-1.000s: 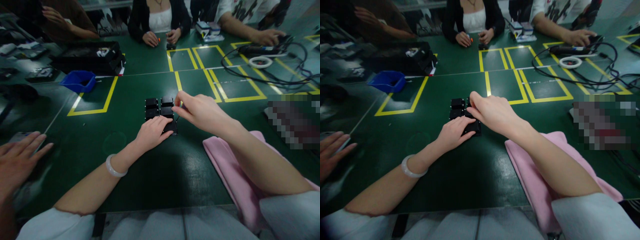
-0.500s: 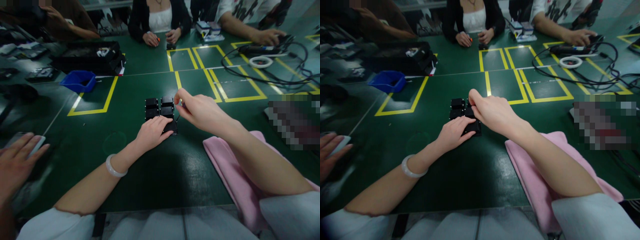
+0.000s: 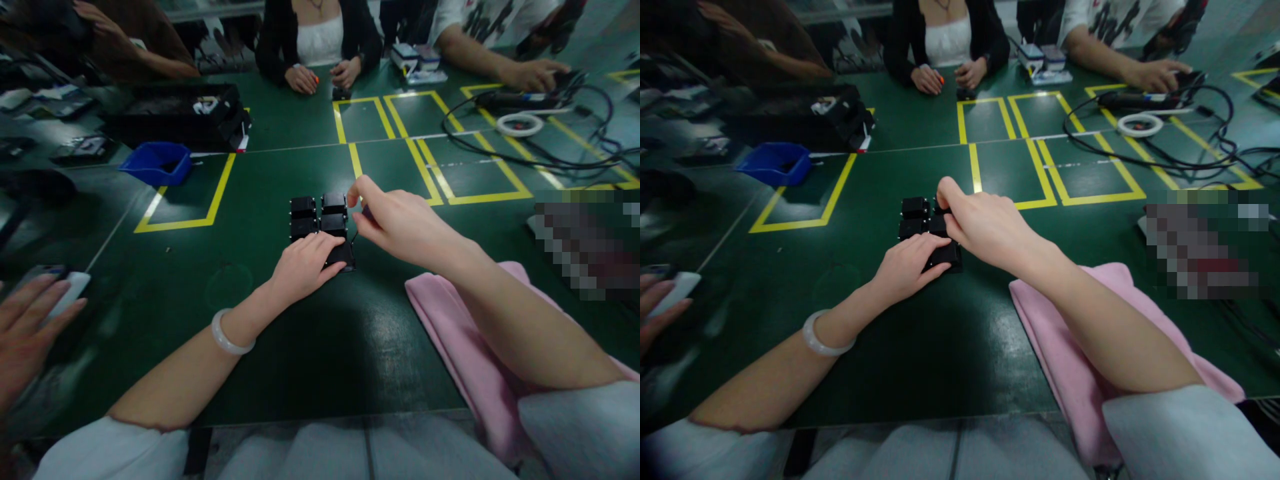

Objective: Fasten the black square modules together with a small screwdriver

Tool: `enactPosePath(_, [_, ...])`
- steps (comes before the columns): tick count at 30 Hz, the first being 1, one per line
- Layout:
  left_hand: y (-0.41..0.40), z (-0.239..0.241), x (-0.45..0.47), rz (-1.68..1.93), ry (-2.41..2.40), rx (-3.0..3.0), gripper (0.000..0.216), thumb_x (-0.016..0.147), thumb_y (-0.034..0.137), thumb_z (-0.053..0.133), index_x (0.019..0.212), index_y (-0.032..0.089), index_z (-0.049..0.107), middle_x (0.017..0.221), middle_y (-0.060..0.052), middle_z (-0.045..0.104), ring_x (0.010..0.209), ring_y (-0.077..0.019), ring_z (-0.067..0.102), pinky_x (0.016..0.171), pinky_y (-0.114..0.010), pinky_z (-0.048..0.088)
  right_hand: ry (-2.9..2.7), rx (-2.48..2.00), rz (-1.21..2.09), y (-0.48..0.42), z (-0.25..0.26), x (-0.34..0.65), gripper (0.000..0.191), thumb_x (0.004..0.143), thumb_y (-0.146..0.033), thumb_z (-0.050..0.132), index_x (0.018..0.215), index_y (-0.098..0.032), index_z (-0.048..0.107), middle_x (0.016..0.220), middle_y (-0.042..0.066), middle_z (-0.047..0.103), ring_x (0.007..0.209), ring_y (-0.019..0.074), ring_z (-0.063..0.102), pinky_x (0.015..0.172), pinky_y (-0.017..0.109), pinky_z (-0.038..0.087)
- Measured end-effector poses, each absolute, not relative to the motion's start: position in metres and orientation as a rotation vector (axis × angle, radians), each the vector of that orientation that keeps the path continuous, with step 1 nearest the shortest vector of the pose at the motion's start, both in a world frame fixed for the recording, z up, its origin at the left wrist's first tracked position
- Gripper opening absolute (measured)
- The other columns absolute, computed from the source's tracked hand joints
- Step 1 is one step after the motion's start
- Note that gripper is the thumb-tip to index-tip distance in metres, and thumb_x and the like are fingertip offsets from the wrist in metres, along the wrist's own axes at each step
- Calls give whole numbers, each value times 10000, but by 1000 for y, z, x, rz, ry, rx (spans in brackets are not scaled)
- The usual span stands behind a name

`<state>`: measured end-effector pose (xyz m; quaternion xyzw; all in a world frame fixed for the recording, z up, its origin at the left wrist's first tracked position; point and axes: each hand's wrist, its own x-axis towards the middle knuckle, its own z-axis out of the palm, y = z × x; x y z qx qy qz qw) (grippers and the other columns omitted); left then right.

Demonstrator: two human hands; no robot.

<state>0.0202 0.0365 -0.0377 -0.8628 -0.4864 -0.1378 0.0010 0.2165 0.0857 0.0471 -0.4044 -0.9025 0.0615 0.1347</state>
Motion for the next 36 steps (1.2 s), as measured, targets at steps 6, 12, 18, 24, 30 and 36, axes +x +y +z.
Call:
enactPosePath(6, [36,-38,20,-440,-1525,-2706,350,935,379,529,1220,177,511,1123,-64,636,1018,-232,602,842,-352,456,-2631,-1186,125,86,47,217,272,936,-324,350,1105,-197,521,770,31,655,614,154,542,564,271,264])
enactPosePath(12, [37,-39,20,-449,-1524,-2709,361,935,384,530,1230,176,507,1138,-67,633,1039,-234,597,851,-350,458,-2598,-1176,198,85,48,216,298,928,-315,362,1170,-181,471,817,41,660,632,147,539,576,261,290])
enactPosePath(18, [36,-38,20,-453,-1523,-2716,355,937,377,525,1227,172,505,1142,-72,633,1041,-233,596,858,-348,457,-2624,-1177,148,85,48,217,266,937,-318,352,1111,-194,510,771,28,646,608,145,526,558,261,258])
enactPosePath(24, [36,-37,20,-447,-1524,-2721,358,935,380,527,1223,169,509,1146,-79,633,1030,-237,596,846,-354,457,-2614,-1153,196,84,48,218,280,937,-326,352,1144,-188,480,789,32,646,620,147,532,563,262,280])
enactPosePath(30, [36,-38,20,-437,-1531,-2715,364,935,377,526,1233,169,508,1146,-80,633,1032,-238,594,852,-358,457,-2645,-1170,170,85,49,217,265,943,-330,347,1105,-195,508,767,29,641,616,150,532,564,266,271])
enactPosePath(36, [36,-38,20,-441,-1525,-2712,363,936,380,529,1232,171,505,1150,-71,630,1038,-235,593,861,-354,454,-2613,-1170,209,85,49,217,288,932,-334,359,1147,-188,484,796,34,648,630,154,541,569,263,286])
